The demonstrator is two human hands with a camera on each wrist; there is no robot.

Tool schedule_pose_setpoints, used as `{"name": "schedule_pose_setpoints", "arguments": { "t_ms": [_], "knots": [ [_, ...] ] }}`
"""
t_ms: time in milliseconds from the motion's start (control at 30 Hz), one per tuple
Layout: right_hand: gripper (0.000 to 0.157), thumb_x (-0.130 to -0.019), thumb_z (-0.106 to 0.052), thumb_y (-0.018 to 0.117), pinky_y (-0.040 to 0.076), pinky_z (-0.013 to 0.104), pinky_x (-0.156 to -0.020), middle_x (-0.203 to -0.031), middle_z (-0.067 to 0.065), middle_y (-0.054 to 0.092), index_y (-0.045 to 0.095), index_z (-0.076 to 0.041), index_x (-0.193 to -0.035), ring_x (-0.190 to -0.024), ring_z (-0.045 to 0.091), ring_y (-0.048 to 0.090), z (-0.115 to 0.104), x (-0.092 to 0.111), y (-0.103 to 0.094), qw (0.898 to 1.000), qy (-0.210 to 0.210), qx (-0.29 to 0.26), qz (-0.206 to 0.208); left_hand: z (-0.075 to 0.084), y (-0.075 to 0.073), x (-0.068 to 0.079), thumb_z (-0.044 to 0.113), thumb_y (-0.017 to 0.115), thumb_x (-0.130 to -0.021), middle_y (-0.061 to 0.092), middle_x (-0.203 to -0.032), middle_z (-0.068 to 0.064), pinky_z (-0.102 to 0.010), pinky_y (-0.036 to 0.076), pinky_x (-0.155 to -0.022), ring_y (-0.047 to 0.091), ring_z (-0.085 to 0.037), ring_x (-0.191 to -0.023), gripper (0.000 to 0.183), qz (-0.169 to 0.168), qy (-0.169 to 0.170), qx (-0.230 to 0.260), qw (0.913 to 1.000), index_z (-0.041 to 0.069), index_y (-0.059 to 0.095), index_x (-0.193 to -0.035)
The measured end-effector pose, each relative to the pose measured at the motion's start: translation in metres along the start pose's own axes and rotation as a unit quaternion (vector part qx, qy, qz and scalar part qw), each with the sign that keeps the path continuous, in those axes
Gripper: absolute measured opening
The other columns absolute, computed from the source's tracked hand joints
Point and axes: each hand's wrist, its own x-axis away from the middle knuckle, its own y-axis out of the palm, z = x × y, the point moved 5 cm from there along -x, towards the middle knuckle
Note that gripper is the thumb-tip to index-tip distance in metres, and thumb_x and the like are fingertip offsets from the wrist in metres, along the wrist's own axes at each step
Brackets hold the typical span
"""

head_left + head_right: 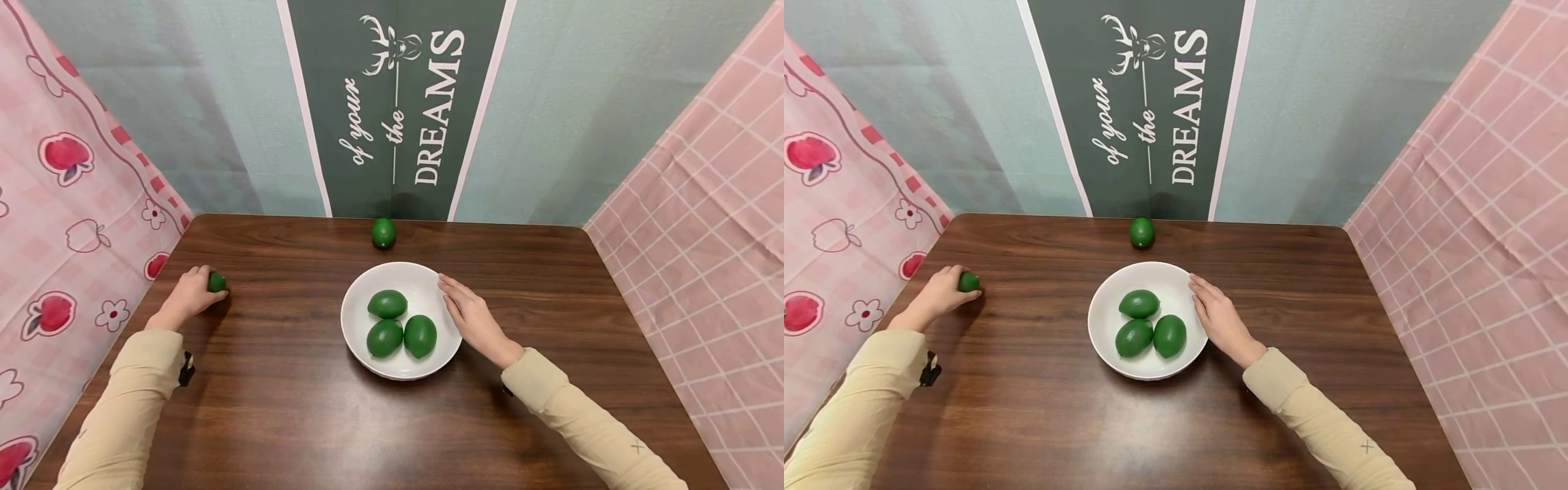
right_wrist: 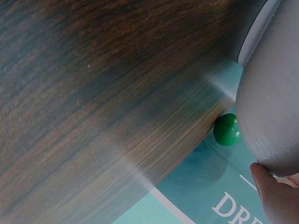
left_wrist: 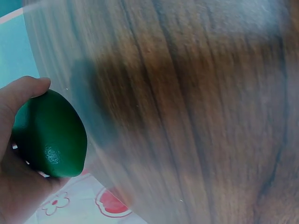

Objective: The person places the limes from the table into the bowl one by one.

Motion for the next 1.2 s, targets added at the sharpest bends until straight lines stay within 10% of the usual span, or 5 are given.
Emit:
{"name": "schedule_pose_setpoints", "arguments": {
  "t_ms": [1200],
  "knots": [
    [0.032,-0.092,-0.006,0.05,0.038,0.04,-0.098,-0.132,0.012,0.049,0.055,0.003,-0.122,-0.121,0.027,0.046,0.001,-0.001,-0.001,1.0,0.001,0.003,-0.004,0.058,-0.003,-0.011,0.013,0.064,-0.082,0.043,-0.111,-0.036,-0.056,0.04,-0.077,0.042,-0.048,-0.098,0.054,-0.023,0.055,0.022,0.998,-0.016,0.04,-0.121]
  ]
}}
